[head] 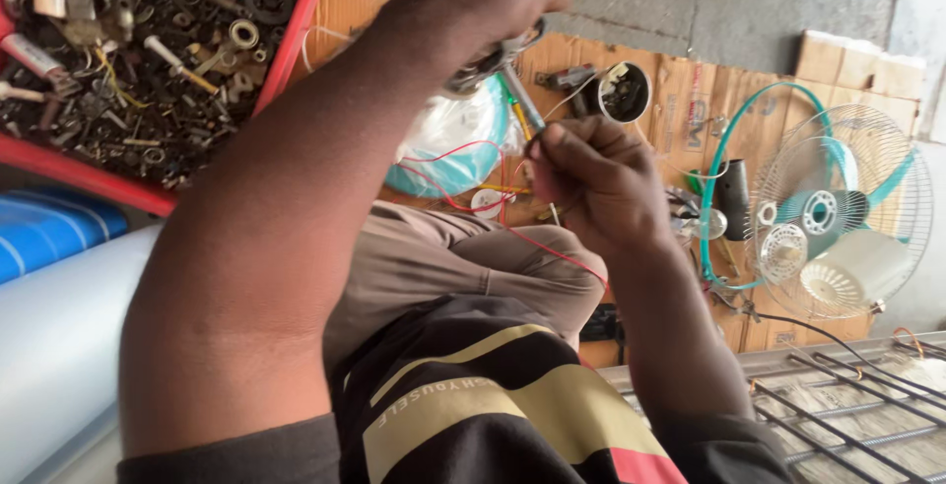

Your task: The person sits on the floor and uses a screwdriver to unscrew and take apart a small electric motor, holding the motor steady with the other hand. A red tray of scrap motor parts and old fan components sits beside them on cardboard spread over the ground.

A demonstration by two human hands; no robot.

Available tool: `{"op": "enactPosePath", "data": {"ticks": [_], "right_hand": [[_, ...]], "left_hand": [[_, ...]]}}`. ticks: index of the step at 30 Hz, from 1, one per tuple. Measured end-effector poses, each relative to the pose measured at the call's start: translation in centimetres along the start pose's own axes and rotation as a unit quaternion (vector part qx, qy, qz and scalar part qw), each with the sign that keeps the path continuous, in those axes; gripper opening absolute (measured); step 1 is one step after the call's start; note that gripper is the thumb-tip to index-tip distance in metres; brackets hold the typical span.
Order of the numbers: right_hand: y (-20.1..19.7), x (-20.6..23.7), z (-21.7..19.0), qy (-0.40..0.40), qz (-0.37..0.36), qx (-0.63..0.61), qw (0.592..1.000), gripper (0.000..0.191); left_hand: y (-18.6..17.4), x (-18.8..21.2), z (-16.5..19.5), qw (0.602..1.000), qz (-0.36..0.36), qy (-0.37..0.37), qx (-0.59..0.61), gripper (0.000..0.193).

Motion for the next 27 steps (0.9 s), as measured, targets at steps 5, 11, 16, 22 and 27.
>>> {"op": "enactPosePath", "data": {"ticks": [5, 11, 16, 22, 27], "right_hand": [[1.8, 3.9, -3.2, -0.215, 0.131, 0.420, 0.872, 0.018], [4.9, -0.1, -4.1, -0.176, 0.117, 0.428, 0.879, 0.020], [4.4, 2.2, -3.4, -0.165, 0.115, 0.308, 0.930, 0.019], [2.8, 0.5, -1.6, -0.063, 0.129, 0.221, 0.965, 0.013], [2.7, -0.8, -1.2, -0.131, 0.086, 0.165, 0.974, 0.014]], "left_hand": [[-1.0, 0.1, 1.1, 0.996, -0.087, -0.008, -0.034, 0.027], [-0.9, 1.0, 1.2, 0.994, -0.080, -0.068, 0.007, 0.022], [-1.0, 0.9, 1.0, 0.993, -0.080, -0.075, 0.046, 0.024], [-0.6, 0.8, 1.6, 0.995, -0.061, -0.068, -0.033, 0.026], [-1.2, 0.8, 0.6, 0.991, -0.070, -0.103, 0.042, 0.019]]}}
Point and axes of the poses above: each hand's wrist, its own x-axis away from the middle knuckle, its own y-axis out of the palm, z = x × y, the point moved 7 cm from there along -x, towards the middle knuckle, and after that the axes turned 8 degrees about z, right-handed, at the moved point
